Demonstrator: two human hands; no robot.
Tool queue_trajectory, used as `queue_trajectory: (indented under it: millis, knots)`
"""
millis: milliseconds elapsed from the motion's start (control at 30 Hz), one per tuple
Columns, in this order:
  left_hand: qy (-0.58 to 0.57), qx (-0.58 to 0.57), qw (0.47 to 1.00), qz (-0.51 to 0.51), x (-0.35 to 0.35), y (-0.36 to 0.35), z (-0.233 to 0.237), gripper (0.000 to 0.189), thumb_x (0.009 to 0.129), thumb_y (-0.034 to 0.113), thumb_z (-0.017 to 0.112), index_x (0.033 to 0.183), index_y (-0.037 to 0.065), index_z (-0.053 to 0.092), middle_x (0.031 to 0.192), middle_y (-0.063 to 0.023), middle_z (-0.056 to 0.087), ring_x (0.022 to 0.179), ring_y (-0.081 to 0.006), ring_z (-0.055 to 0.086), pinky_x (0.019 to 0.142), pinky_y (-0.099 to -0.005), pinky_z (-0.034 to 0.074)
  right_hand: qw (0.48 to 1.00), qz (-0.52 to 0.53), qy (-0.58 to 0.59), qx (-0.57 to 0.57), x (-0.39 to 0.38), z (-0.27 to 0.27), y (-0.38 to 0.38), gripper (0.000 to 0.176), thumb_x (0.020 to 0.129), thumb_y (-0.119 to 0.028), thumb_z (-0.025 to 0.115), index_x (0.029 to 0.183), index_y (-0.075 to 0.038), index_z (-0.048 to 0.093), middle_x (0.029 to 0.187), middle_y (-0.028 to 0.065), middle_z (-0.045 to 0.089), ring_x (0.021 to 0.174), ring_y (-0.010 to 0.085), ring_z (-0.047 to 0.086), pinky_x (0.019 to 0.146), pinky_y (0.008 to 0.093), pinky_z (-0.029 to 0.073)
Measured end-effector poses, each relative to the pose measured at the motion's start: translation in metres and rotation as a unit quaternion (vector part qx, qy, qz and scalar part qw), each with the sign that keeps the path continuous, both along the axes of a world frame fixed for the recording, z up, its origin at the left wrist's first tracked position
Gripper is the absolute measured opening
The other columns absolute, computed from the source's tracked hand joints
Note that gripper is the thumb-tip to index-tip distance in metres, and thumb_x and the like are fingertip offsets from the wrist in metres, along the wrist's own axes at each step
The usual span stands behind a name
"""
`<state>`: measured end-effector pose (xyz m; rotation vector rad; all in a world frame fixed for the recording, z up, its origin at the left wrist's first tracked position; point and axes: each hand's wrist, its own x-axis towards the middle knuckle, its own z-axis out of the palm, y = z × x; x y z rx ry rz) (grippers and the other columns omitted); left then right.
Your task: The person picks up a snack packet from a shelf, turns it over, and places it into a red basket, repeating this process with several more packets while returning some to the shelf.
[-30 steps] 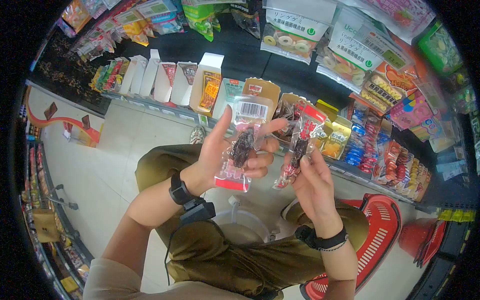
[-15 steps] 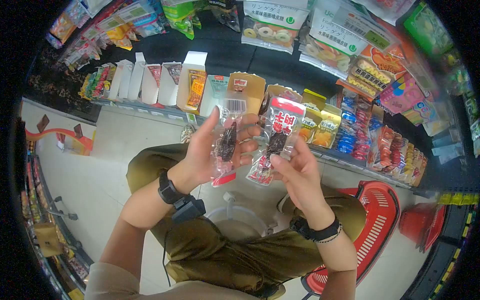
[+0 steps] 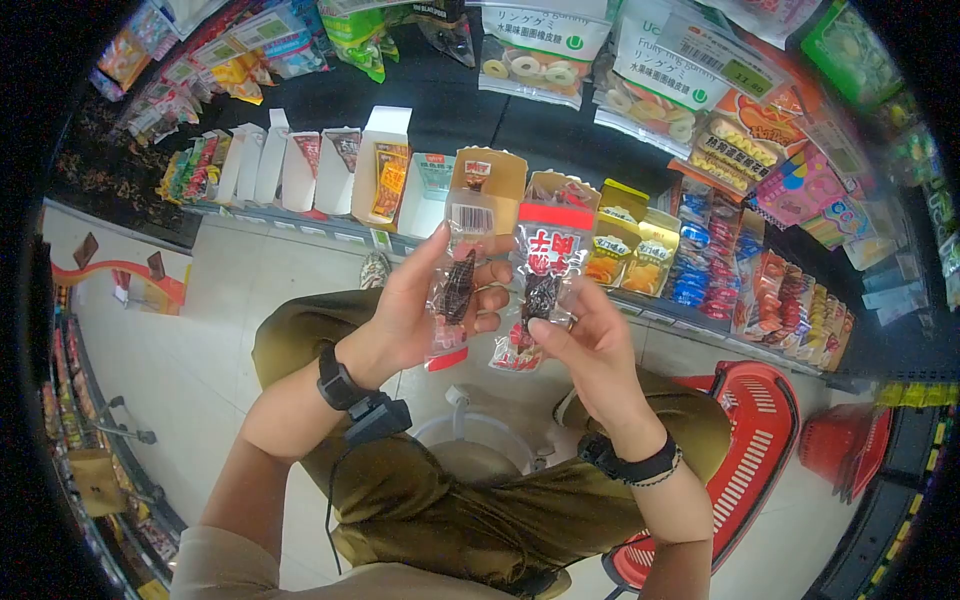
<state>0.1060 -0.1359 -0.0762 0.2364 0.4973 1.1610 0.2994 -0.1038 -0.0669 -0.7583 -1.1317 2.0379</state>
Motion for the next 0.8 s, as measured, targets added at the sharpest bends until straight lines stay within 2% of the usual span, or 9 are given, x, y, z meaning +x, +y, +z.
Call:
queue_trajectory:
  millis: [100, 167, 300, 367, 533, 633, 733, 767, 800]
  knots:
    - [-0.005, 0.006, 1.000, 0.000, 0.000, 0.000, 0.001, 0.062, 0.088, 0.054, 0.039, 0.125, 0.004, 0.043, 0.093, -0.0041, 0.054, 0.076, -0.0146, 0.047, 0.063, -0.0270, 0.038, 1.000, 0.009, 0.006, 0.001, 0.000, 0.002, 0.000, 0.044, 0.081, 0.003, 0.057, 0.123, -0.001, 0.043, 0.111, 0.0078, 0.053, 0.093, 0.0130, 0.056, 0.077, 0.0295, 0.051]
    - [-0.030, 0.024, 0.999, -0.007, -0.001, 0.000, 0.001, 0.054, 0.091, 0.048, 0.039, 0.120, 0.004, 0.047, 0.091, -0.0024, 0.058, 0.076, -0.0111, 0.054, 0.064, -0.0249, 0.043, 1.000, 0.006, 0.005, 0.002, -0.001, 0.001, -0.001, 0.044, 0.081, 0.003, 0.057, 0.123, -0.001, 0.043, 0.111, 0.0078, 0.053, 0.093, 0.0129, 0.056, 0.078, 0.0293, 0.051]
    - [-0.028, 0.022, 0.999, -0.012, -0.001, 0.000, 0.003, 0.055, 0.090, 0.050, 0.038, 0.121, 0.004, 0.047, 0.091, -0.0022, 0.058, 0.076, -0.0111, 0.054, 0.064, -0.0246, 0.043, 1.000, 0.008, -0.002, 0.008, -0.001, 0.000, 0.000, 0.045, 0.081, 0.003, 0.058, 0.124, -0.002, 0.043, 0.112, 0.0078, 0.053, 0.093, 0.0126, 0.056, 0.078, 0.0288, 0.051]
    - [-0.009, -0.002, 1.000, -0.008, -0.001, 0.000, 0.004, 0.064, 0.088, 0.056, 0.037, 0.124, 0.003, 0.043, 0.092, -0.0047, 0.055, 0.076, -0.0148, 0.048, 0.063, -0.0271, 0.039, 1.000, 0.011, -0.001, 0.007, 0.000, 0.000, 0.000, 0.045, 0.081, 0.003, 0.058, 0.124, -0.002, 0.043, 0.111, 0.0077, 0.053, 0.093, 0.0124, 0.056, 0.078, 0.0285, 0.050]
    - [-0.035, 0.004, 0.999, -0.002, 0.000, 0.000, 0.000, 0.063, 0.089, 0.054, 0.036, 0.125, 0.003, 0.043, 0.092, -0.0050, 0.056, 0.075, -0.0141, 0.050, 0.063, -0.0270, 0.040, 1.000, -0.009, -0.011, 0.028, -0.002, -0.002, -0.001, 0.042, 0.083, 0.003, 0.056, 0.123, -0.003, 0.042, 0.107, 0.0086, 0.057, 0.088, 0.0145, 0.060, 0.074, 0.0296, 0.051]
    - [-0.003, 0.017, 1.000, 0.010, 0.000, -0.001, -0.003, 0.061, 0.090, 0.051, 0.037, 0.126, 0.003, 0.043, 0.093, -0.0054, 0.057, 0.077, -0.0138, 0.052, 0.064, -0.0271, 0.041, 0.999, 0.002, -0.010, 0.036, -0.002, -0.001, 0.000, 0.040, 0.082, 0.001, 0.058, 0.120, -0.001, 0.045, 0.110, 0.0066, 0.054, 0.095, 0.0109, 0.055, 0.078, 0.0265, 0.049]
    - [0.019, 0.018, 1.000, 0.000, -0.002, -0.001, -0.002, 0.056, 0.091, 0.045, 0.039, 0.127, 0.003, 0.041, 0.097, -0.0061, 0.056, 0.081, -0.0140, 0.054, 0.068, -0.0273, 0.043, 0.992, -0.054, -0.062, 0.091, -0.003, -0.006, 0.001, 0.035, 0.078, 0.006, 0.057, 0.111, -0.001, 0.051, 0.105, 0.0067, 0.055, 0.096, 0.0137, 0.053, 0.081, 0.0285, 0.047]
    - [0.020, 0.016, 1.000, -0.014, -0.003, -0.001, -0.002, 0.054, 0.091, 0.042, 0.040, 0.128, 0.003, 0.040, 0.100, -0.0066, 0.056, 0.085, -0.0143, 0.055, 0.071, -0.0273, 0.044, 0.953, -0.086, -0.131, 0.260, 0.000, -0.009, 0.006, 0.034, 0.074, 0.009, 0.056, 0.106, -0.002, 0.053, 0.102, 0.0075, 0.055, 0.097, 0.0161, 0.053, 0.083, 0.0301, 0.044]
    - [0.020, 0.016, 1.000, -0.014, -0.003, -0.002, -0.001, 0.054, 0.091, 0.042, 0.040, 0.128, 0.003, 0.040, 0.100, -0.0066, 0.056, 0.085, -0.0143, 0.055, 0.071, -0.0273, 0.044, 0.879, -0.114, -0.195, 0.420, 0.000, -0.010, 0.008, 0.034, 0.069, 0.011, 0.055, 0.100, -0.002, 0.056, 0.100, 0.0083, 0.055, 0.097, 0.0185, 0.052, 0.085, 0.0316, 0.042]
